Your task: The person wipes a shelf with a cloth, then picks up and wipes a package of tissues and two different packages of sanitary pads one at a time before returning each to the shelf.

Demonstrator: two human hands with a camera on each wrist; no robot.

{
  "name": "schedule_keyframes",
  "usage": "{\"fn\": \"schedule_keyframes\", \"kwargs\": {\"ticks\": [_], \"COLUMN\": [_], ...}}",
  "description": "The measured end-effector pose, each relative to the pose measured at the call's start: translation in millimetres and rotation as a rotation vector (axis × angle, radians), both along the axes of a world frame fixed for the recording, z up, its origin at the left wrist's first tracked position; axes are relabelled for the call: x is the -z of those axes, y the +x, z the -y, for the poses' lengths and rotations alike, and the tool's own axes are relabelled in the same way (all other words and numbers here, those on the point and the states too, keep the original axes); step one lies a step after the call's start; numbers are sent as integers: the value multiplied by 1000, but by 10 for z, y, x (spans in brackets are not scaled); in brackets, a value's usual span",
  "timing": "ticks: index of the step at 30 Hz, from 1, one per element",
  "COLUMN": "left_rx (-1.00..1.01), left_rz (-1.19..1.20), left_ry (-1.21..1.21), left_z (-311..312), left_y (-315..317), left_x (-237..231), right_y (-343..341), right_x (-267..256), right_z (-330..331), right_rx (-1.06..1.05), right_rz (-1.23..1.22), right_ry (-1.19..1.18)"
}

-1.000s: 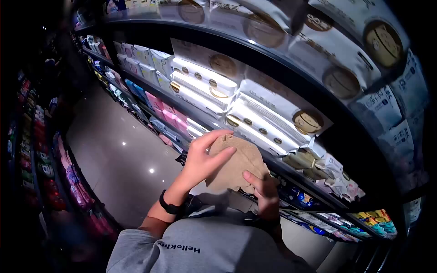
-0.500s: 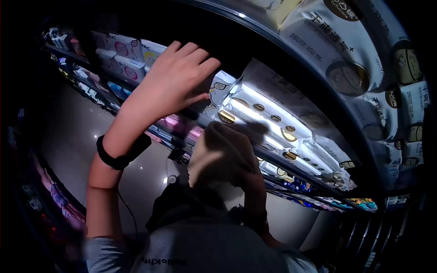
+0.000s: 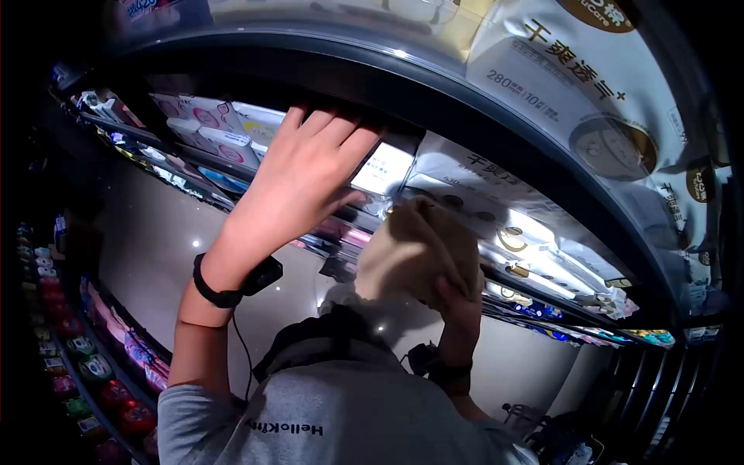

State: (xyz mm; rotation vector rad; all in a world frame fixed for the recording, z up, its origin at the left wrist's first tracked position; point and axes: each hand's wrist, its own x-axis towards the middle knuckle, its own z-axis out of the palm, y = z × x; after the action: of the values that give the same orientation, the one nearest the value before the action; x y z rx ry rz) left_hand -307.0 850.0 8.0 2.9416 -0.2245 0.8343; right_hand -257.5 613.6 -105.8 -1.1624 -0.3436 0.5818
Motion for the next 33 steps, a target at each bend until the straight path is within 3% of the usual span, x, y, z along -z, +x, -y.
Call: {"fn": "schedule_keyframes", "kwargs": {"ticks": [1,4,6,9,12,13,15,17,19,21,23,24,25,27,29,30,31,33], "left_rx": [4,-1,-25,-89,-64,-20,165,332,406,442,442,409,441,334,515,424,327,443], "left_rz": [-24,-13,-34,-5,80,70,107,-34,-140,-166,-219,-296,-291,-203,-162,-154,-147,-65], "left_ry": [-9,-5,-78,-216,-374,-411,-752,-1400,-1560,-1573,-1767,-1875,-2010,-1625,-1804,-1768,-1715,-1937], "left_z": [-3,13,12,-21,-192,-289,-449,-533,-669,-814,-865,-842,-797,-862,-976,-1007,-1068,-1103], "left_y": [-8,-41,-120,-300,-513,-576,-645,-717,-816,-877,-975,-1083,-1107,-1245,-1253,-1283,-1313,-1400], "left_x": [-27,-74,-129,-124,8,81,324,574,665,766,897,883,1063,1192,1149,1215,1263,1164], "right_y": [-66,-67,-112,-50,-75,-177,-439,-654,-757,-1082,-1385,-1206,-1516,-1719,-1732,-1896,-1932,-2133], "right_x": [-104,-203,-335,-411,-274,-421,-525,-519,-336,-342,-196,-214,-343,-106,-66,68,94,178], "right_z": [-90,-173,-253,-326,-295,-365,-368,-623,-714,-934,-1152,-1319,-1684,-1879,-1947,-1985,-1979,-1997], "right_rx": [166,158,341,315,360,378,393,646,723,844,570,423,366,296,491,558,475,398], "right_rz": [-23,-3,-34,-36,131,80,3,-24,-51,128,557,1325,873,512,1346,1290,1277,792], "right_ry": [-3,94,78,272,144,192,80,81,272,280,-55,-459,-451,-281,-467,-628,-623,-448]}}
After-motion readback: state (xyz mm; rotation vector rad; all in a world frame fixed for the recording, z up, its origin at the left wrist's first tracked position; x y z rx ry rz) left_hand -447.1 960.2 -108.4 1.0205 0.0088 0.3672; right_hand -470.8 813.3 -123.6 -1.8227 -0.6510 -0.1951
